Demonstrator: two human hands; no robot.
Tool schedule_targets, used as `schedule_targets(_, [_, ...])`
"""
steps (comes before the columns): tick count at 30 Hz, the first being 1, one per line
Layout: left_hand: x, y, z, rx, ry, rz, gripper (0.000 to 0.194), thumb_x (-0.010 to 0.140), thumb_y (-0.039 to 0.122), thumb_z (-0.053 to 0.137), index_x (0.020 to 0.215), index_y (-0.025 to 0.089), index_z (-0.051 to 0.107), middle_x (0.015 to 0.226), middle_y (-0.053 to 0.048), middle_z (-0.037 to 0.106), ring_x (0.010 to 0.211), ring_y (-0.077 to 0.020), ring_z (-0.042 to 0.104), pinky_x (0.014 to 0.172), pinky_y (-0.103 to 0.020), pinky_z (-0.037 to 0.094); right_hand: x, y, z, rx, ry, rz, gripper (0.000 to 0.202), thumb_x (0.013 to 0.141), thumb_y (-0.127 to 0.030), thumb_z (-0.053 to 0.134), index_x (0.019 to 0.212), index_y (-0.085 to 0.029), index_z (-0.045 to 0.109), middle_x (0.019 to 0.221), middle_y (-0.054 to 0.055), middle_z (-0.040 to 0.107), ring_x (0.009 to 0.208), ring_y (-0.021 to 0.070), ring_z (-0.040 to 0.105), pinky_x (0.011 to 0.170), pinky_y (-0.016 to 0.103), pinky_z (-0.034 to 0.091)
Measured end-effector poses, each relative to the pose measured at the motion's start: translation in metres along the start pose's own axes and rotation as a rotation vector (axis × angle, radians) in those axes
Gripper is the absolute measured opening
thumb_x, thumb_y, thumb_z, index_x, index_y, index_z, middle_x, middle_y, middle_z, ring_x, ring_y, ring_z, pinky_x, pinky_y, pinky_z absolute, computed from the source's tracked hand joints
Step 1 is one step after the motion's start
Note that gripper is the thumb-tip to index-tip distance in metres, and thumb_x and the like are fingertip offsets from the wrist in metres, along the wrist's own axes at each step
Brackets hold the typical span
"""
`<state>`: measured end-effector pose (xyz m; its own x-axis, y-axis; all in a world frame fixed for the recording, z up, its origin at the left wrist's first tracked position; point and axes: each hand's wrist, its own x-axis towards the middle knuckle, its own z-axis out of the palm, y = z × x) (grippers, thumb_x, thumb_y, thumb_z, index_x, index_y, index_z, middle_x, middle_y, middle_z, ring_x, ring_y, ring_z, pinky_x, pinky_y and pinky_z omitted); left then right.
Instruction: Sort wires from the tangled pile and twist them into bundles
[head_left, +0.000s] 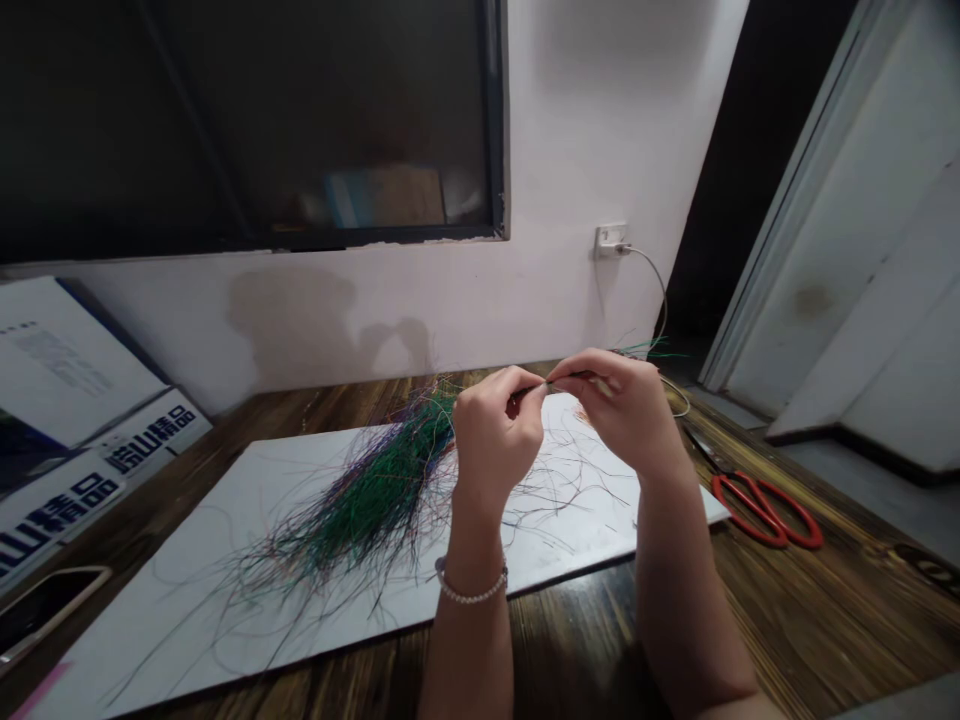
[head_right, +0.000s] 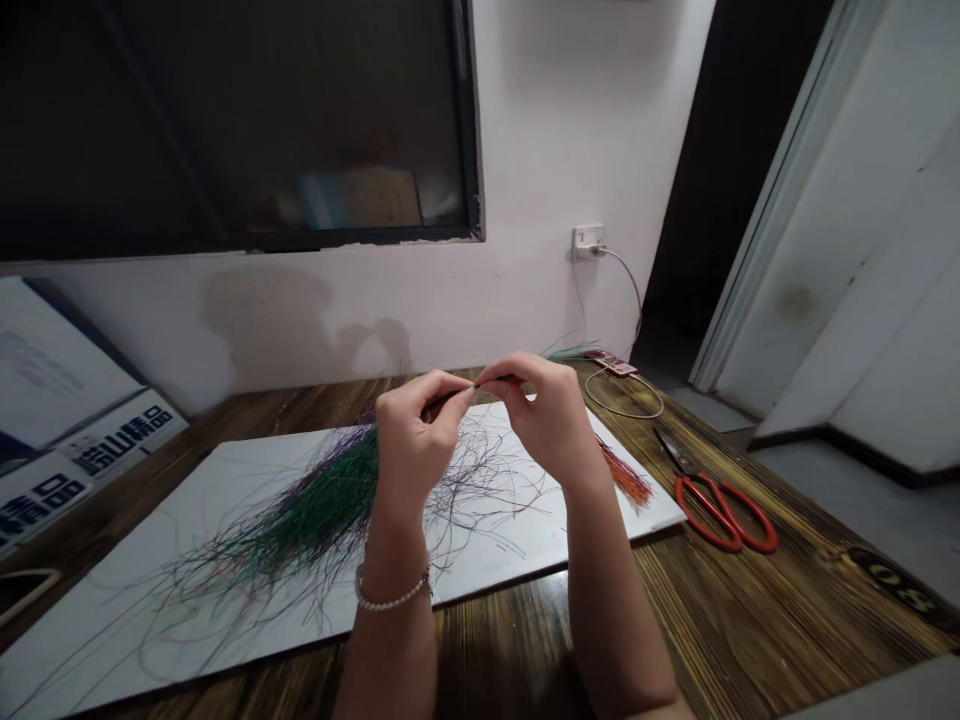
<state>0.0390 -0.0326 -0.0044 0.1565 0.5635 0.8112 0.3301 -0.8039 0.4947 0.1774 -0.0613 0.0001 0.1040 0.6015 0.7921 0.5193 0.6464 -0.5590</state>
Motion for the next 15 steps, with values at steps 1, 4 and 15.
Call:
schedule_targets(1, [-0.0002, 0.0012, 0.0016, -0.024, 0.002, -0.046, 0.012, 0.078, 0.017, 0.058, 0.066, 0.017, 0.062, 0.058, 0.001, 0.058, 0.053, -0.0087, 0.046, 0.050, -0.024, 0.033, 0.0000, -0.0010, -0.0007, -0.048, 0.008, -0.025, 0.018, 0.078, -0.004, 0.059, 0.074, -0.019, 0.067, 0.070, -0.003, 0.065, 0.064, 0.0091, 0.057, 0.061, 0.022, 0.043])
schedule_targets(4, [-0.0008, 0.0038, 0.0055, -0.133, -0.008, -0.153, 0.013, 0.077, 0.019, 0.059, 0.065, 0.017, 0.061, 0.056, 0.002, 0.055, 0.053, -0.0087, 0.045, 0.049, -0.023, 0.033, 0.0000, -0.0024, -0.0036, -0.102, -0.006, -0.089, 0.018, 0.079, -0.002, 0.058, 0.075, -0.018, 0.066, 0.071, -0.003, 0.065, 0.066, 0.0090, 0.056, 0.061, 0.022, 0.043])
schedule_targets(15, [0.0015, 0.0094, 0.0012, -0.313, 0.009, -0.348, 0.012, 0.072, 0.019, 0.061, 0.060, 0.016, 0.061, 0.051, 0.003, 0.048, 0.049, -0.0076, 0.038, 0.045, -0.023, 0.028, 0.0032, 0.0028, 0.0016, -0.125, 0.000, -0.216, 0.019, 0.082, -0.002, 0.054, 0.076, -0.018, 0.063, 0.074, -0.001, 0.062, 0.069, 0.0101, 0.057, 0.066, 0.024, 0.043])
